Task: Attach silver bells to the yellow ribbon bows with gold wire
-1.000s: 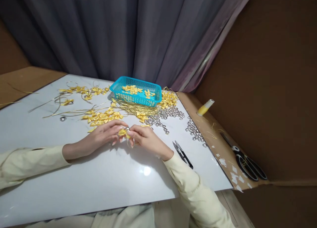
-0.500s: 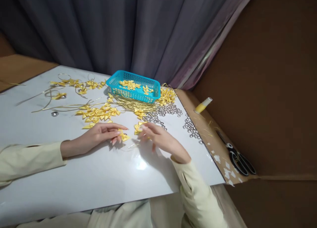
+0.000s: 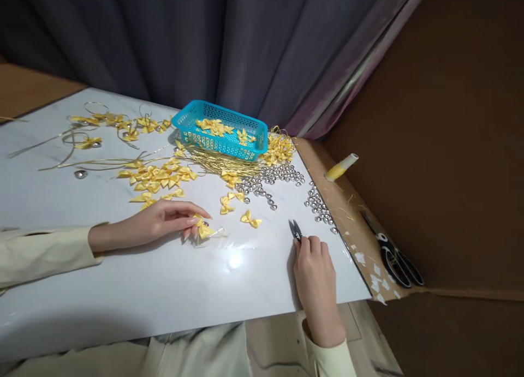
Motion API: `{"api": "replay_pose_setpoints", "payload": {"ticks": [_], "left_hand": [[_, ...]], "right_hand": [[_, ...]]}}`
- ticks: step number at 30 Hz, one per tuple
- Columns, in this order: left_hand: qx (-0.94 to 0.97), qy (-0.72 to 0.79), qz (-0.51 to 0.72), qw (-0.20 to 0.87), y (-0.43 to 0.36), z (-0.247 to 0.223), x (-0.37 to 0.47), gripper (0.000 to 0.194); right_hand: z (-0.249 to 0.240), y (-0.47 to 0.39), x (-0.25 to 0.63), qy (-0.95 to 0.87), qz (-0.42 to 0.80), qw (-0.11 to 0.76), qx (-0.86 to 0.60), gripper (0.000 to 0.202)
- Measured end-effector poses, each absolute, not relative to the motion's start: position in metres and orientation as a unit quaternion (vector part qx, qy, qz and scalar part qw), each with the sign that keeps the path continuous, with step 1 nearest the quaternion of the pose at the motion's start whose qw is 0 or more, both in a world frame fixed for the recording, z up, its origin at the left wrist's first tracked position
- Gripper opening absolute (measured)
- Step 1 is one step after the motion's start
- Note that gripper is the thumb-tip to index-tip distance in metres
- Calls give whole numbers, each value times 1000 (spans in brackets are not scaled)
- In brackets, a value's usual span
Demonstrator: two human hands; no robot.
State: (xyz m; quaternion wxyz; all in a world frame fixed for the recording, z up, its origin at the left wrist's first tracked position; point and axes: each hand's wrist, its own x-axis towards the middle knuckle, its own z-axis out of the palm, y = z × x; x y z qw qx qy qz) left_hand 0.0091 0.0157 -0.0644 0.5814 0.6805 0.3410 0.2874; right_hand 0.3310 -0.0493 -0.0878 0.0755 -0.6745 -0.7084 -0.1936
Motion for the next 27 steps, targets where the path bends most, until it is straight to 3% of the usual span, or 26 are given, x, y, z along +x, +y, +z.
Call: {"api": "replay_pose_setpoints", "payload": {"ticks": [6, 12, 19, 27], "left_hand": [[694, 342, 286, 565, 13, -64, 11, 26], [790, 399, 219, 412, 8, -60, 6, 25], [794, 429, 135, 409, 10, -45, -3, 26], [789, 430, 221, 380, 11, -61, 1, 19]], "right_hand": [[-81, -45, 333, -659, -120, 203, -714, 25], [-64, -59, 303, -629, 87, 300, -712, 25], [-57, -72, 278, -625, 232, 289, -687, 29], [-51, -72, 240, -612, 358, 305, -636, 24]]}}
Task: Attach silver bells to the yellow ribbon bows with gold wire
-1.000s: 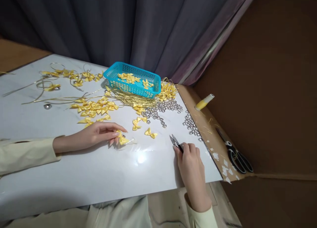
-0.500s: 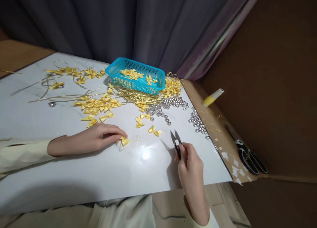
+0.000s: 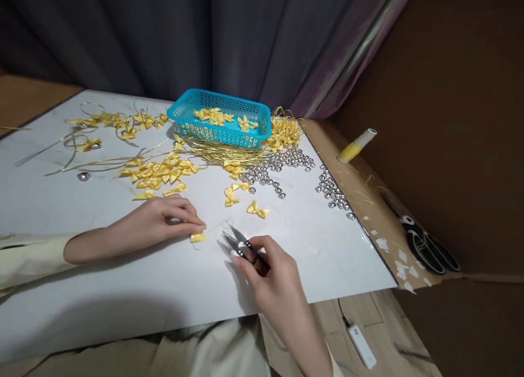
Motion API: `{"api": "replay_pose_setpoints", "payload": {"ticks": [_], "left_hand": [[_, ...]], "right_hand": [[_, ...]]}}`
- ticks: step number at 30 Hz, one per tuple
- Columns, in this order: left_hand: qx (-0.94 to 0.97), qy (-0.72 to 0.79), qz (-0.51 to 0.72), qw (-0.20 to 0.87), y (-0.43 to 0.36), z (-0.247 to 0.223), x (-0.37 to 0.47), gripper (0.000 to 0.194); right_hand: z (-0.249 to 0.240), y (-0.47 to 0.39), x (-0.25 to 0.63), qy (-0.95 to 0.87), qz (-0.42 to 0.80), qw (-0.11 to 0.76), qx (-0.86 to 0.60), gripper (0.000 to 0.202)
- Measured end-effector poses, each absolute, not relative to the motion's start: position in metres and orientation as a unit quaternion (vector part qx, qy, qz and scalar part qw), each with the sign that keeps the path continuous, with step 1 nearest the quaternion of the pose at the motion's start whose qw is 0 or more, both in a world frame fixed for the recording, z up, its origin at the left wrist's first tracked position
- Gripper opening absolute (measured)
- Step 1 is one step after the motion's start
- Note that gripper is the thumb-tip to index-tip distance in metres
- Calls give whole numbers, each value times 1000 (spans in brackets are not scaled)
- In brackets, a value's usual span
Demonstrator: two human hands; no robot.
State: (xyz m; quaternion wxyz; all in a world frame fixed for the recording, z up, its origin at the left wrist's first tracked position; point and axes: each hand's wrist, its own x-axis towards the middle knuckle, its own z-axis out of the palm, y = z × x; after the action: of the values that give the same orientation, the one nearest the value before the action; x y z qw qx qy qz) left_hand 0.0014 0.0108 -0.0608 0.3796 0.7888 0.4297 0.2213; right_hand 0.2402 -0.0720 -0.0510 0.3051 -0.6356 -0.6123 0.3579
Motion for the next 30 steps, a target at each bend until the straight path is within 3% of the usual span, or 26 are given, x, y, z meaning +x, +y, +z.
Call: {"api": "replay_pose_setpoints", "payload": {"ticks": [6, 12, 23, 27, 30], "left_hand": [[755, 443, 277, 397, 13, -64, 2, 19], [717, 456, 276, 449, 14, -58, 4, 17], [720, 475, 278, 422, 10, -58, 7, 19], [774, 448, 288, 342, 16, -55, -1, 24], [880, 349, 274, 170, 21, -49, -15, 27]], "right_hand": [[-54, -64, 220, -610, 390, 292, -626, 17], [-54, -58, 211, -604, 380, 305, -630, 25], [-49, -46, 198, -617, 371, 276, -637, 27], [-47, -47, 199, -625, 366, 274, -633, 25], [-44, -47, 203, -627, 356, 275, -636, 26]]}}
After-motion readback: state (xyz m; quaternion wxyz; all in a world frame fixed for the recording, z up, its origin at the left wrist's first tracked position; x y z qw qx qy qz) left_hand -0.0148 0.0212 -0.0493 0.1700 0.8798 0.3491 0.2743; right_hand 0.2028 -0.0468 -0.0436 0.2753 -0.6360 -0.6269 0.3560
